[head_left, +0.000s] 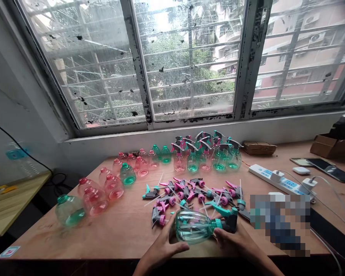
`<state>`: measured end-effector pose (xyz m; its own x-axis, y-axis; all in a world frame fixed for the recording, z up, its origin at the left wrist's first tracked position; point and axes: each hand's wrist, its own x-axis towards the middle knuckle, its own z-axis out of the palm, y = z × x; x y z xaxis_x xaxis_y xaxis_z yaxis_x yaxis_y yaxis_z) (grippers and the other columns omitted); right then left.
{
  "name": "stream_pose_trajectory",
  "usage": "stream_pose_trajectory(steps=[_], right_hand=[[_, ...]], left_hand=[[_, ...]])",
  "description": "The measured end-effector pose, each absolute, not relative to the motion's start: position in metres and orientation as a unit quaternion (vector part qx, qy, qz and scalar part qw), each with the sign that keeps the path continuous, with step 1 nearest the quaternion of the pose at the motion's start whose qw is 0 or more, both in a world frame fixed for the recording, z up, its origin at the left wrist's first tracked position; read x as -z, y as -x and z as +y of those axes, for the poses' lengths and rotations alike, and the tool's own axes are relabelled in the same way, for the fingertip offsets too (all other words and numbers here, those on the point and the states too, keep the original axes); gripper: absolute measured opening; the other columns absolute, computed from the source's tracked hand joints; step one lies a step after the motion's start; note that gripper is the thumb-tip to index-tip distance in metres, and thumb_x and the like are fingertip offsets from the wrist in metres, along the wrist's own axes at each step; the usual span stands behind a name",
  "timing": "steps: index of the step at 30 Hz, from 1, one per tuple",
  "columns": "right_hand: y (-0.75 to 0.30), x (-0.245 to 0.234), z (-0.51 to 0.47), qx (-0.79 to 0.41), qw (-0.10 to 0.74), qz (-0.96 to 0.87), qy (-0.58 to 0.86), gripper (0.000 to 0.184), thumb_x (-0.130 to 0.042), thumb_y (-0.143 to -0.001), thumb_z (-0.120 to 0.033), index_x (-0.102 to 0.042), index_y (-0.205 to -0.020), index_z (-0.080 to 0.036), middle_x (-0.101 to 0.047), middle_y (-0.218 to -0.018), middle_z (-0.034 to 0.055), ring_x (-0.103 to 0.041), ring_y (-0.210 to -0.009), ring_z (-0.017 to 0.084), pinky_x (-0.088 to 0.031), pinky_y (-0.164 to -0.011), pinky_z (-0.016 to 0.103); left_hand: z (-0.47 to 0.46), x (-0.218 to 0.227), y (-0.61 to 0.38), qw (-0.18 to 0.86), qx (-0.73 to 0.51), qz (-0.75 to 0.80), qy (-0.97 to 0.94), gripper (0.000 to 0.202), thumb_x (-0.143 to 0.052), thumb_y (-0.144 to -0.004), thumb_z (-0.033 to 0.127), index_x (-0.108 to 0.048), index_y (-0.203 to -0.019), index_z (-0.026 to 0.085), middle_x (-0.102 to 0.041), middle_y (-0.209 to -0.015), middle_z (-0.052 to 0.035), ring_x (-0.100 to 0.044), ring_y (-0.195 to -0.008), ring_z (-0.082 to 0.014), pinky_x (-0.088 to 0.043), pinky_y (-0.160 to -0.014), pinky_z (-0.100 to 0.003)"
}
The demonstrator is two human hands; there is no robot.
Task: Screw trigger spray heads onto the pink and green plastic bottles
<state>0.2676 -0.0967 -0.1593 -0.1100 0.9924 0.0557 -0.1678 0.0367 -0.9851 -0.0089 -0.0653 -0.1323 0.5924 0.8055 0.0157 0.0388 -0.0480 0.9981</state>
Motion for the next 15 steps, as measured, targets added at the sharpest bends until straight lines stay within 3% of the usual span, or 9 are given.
stream_pose_trajectory(steps=[4,8,12,15], right_hand=[[-0.2679,0.1581,-0.0954,-0.568,0.515,-0.480,0.427,0.042,-0.080,-0.075,-0.055,-0.059,-0.089,-0.021,-0.065,-0.054,-0.0049,-0.059,-0.046,0.015,-0.048,-0.049,0.028],[-0.2668,0.1579,-0.0943,-0.571,0.512,-0.481,0.425,0.043,-0.080,-0.074,-0.057,-0.060,-0.090,-0.022,-0.065,-0.054,-0.0050,-0.060,-0.047,0.016,-0.049,-0.050,0.029],[-0.2649,0.1566,-0.0946,-0.576,0.520,-0.480,0.409,0.046,-0.081,-0.072,-0.058,-0.060,-0.093,-0.023,-0.063,-0.053,-0.0056,-0.058,-0.046,0.017,-0.047,-0.050,0.030],[-0.2644,0.1543,-0.0948,-0.579,0.527,-0.470,0.408,0.046,-0.080,-0.071,-0.059,-0.060,-0.091,-0.023,-0.062,-0.054,-0.0060,-0.057,-0.045,0.017,-0.046,-0.050,0.030]], left_hand=[[-0.0649,0.1361,0.0086,0.572,-0.339,0.313,-0.678,0.107,-0.085,-0.077,0.038,-0.016,-0.158,0.037,-0.005,-0.172,-0.0021,-0.004,-0.157,-0.0307,-0.015,-0.127,-0.050],[-0.0645,0.1364,0.0089,0.560,-0.338,0.321,-0.685,0.112,-0.086,-0.075,0.040,-0.012,-0.159,0.036,-0.004,-0.172,-0.0024,0.001,-0.158,-0.0299,-0.009,-0.128,-0.049],[-0.0642,0.1349,0.0112,0.592,-0.314,0.329,-0.665,0.110,-0.083,-0.072,0.055,-0.020,-0.159,0.028,-0.012,-0.171,-0.0087,-0.012,-0.156,-0.0357,-0.012,-0.128,-0.051],[-0.0654,0.1314,0.0111,0.591,-0.308,0.335,-0.666,0.106,-0.085,-0.073,0.048,-0.024,-0.158,0.031,-0.017,-0.170,-0.0080,-0.017,-0.155,-0.0360,-0.014,-0.127,-0.052]])
